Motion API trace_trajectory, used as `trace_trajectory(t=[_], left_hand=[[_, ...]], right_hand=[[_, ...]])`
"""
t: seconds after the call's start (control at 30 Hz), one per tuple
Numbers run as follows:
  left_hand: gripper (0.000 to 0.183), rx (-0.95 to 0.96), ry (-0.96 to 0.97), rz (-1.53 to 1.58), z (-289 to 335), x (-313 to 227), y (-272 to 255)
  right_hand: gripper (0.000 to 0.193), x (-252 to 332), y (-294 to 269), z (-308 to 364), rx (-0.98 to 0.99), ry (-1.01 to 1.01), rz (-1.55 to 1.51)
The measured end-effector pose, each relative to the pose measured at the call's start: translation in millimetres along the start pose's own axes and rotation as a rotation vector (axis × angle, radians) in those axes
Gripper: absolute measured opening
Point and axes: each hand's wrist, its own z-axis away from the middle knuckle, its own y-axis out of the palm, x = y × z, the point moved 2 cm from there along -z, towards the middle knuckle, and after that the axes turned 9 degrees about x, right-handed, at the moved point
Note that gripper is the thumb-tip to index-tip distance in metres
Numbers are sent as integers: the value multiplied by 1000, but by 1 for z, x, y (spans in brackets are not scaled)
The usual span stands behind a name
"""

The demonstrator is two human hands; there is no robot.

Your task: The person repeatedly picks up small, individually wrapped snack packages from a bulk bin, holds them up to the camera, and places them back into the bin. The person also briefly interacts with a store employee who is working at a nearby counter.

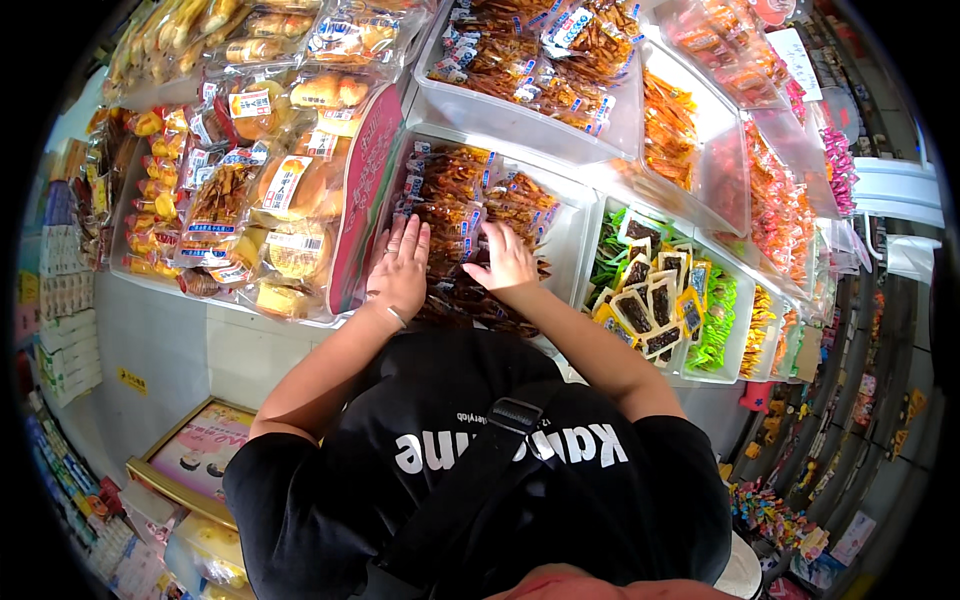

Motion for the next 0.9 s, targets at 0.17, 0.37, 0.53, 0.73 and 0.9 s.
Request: trace_trajectory(t=[0.17, 0.37, 0.53, 0.73, 0.9], left_hand=[[58, 63, 80, -22, -3, 2, -2], [59, 83, 55, -139, -14, 3, 5], [53, -25, 18, -62, -6, -11, -18], [56, -180, 81, 140, 0, -26, -41], [50, -152, 69, 291, 4, -23, -56]], right_hand=[[30, -22, 41, -5, 114, 179, -341], [24, -21, 21, -4, 38, 15, -416], [11, -3, -112, -60, -306, -76, -435], [44, -83, -197, -156, -503, 85, 414], [33, -107, -204, -164, -252, 266, 415]])
